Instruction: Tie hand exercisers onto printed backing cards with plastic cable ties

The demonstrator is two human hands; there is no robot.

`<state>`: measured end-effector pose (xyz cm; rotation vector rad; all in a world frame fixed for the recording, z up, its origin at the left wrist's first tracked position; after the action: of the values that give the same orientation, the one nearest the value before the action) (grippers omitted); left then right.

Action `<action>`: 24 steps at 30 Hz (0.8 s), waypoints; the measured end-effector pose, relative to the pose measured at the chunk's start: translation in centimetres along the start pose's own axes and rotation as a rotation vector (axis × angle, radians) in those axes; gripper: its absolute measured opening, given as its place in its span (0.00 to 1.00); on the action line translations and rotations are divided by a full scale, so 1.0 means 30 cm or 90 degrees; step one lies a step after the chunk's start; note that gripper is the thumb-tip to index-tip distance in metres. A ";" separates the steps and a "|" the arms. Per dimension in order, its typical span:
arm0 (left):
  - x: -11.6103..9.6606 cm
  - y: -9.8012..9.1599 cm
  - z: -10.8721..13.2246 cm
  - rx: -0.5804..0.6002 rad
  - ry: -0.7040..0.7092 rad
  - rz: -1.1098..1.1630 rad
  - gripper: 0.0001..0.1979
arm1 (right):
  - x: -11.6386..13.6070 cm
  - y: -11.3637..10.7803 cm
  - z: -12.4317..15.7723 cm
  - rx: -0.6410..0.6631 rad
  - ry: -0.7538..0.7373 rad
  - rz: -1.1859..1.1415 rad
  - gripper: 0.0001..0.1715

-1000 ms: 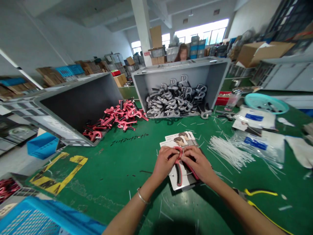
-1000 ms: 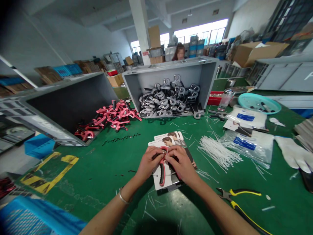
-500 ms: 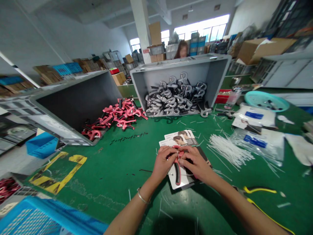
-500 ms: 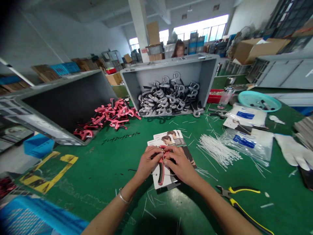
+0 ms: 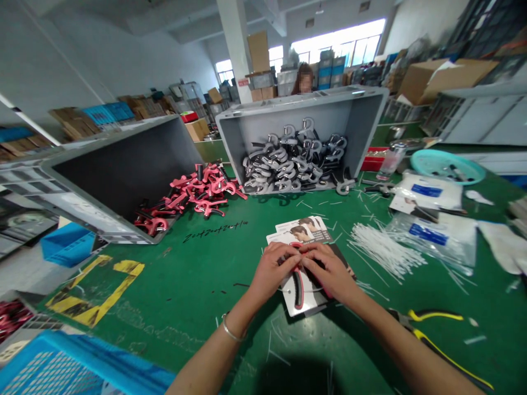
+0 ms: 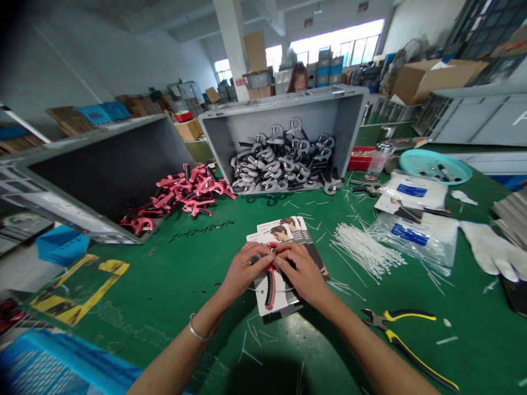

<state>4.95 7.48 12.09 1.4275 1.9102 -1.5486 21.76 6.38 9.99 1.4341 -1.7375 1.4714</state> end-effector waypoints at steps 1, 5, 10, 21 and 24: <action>-0.017 -0.003 -0.004 -0.017 -0.005 -0.020 0.04 | 0.001 0.000 -0.001 -0.006 0.001 -0.004 0.10; -0.117 0.029 0.021 -0.035 0.077 -0.166 0.06 | 0.004 0.004 0.002 -0.054 -0.001 -0.005 0.07; -0.160 0.131 0.132 0.034 0.206 -0.316 0.09 | 0.002 0.021 0.005 -0.070 0.006 -0.021 0.08; -0.161 0.041 0.254 -0.050 0.028 -0.334 0.21 | 0.105 -0.036 0.081 0.048 -0.047 0.118 0.08; -0.124 0.018 0.304 -0.066 -0.079 -0.307 0.27 | 0.176 -0.025 0.147 0.161 -0.125 0.292 0.09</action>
<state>4.05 -2.29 11.08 0.8412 2.3314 -1.6530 21.73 0.27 13.25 1.3996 -2.1740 1.8946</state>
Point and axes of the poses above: each hand's wrist, its own z-axis away from the middle knuckle, its own y-axis out of the palm, x = y × z, the point moved 4 cm from there along -z, towards the middle knuckle, and after that the axes turned 2 degrees about -z, right-handed, at the moved point
